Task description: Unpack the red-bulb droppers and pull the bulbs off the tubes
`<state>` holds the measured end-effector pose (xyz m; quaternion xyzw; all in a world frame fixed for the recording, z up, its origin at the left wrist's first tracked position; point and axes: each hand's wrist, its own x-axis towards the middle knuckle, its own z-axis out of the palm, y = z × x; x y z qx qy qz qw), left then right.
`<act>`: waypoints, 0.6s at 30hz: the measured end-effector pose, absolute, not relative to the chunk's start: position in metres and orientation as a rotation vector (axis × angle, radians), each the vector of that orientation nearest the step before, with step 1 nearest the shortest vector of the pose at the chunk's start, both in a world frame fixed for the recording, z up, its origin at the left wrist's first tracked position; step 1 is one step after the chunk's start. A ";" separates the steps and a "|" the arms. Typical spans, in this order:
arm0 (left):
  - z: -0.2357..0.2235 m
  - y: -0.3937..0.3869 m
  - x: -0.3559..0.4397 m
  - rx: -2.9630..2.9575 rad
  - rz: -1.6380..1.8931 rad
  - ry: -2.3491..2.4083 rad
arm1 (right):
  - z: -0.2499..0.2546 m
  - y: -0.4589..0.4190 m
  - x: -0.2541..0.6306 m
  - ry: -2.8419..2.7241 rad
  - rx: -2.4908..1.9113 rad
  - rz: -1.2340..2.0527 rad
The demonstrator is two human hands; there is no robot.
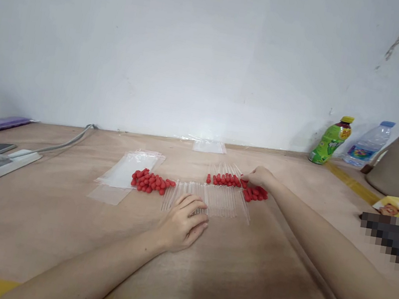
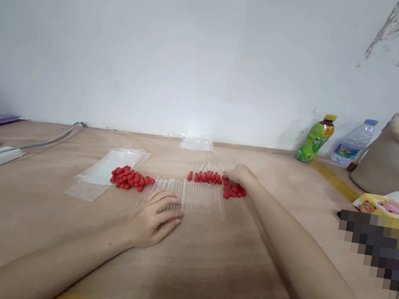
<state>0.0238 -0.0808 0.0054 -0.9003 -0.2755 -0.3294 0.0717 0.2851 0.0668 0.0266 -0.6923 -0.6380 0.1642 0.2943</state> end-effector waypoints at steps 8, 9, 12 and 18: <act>0.007 -0.081 0.025 -2.617 -1.032 -0.831 | 0.043 0.024 0.293 -1.692 -1.549 0.174; 0.008 -0.081 0.025 -2.572 -1.041 -0.831 | 0.039 0.011 0.290 -1.758 -1.395 0.052; 0.008 -0.077 0.028 -2.456 -1.008 -0.814 | 0.020 -0.030 0.279 -2.032 -1.064 -0.197; 0.006 -0.067 0.030 -2.355 -0.867 -0.779 | -0.006 -0.071 0.255 -2.183 -0.816 -0.222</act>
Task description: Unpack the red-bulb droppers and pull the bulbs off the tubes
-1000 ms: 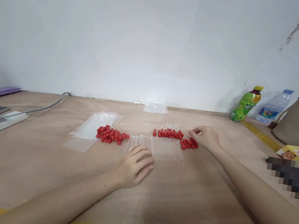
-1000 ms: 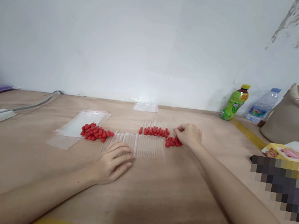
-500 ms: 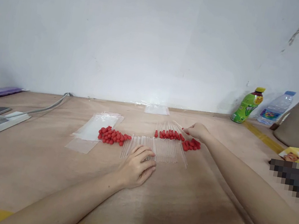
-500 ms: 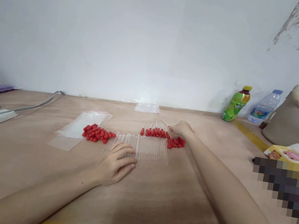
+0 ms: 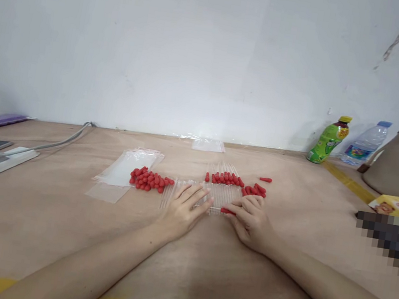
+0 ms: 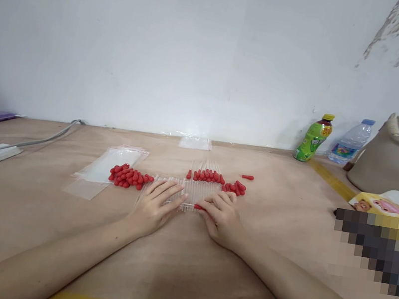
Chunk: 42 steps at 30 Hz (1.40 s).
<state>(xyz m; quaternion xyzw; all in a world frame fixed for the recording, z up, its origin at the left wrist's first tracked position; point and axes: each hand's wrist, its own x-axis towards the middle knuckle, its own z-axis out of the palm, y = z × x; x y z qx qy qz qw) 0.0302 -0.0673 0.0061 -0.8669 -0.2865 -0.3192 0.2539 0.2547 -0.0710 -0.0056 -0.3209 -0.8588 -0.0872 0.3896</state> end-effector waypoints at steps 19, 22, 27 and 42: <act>-0.001 -0.070 0.035 -2.535 -0.891 -0.591 | -0.014 -0.067 0.244 -2.248 -0.599 -0.361; -0.001 -0.069 0.033 -2.550 -0.921 -0.588 | -0.014 -0.067 0.246 -2.246 -0.568 -0.354; 0.001 -0.071 0.032 -2.578 -0.925 -0.588 | -0.010 -0.070 0.247 -2.210 -0.510 -0.403; 0.011 -0.063 0.014 -2.352 -0.989 -0.903 | 0.005 -0.025 0.316 -1.720 -1.130 -0.105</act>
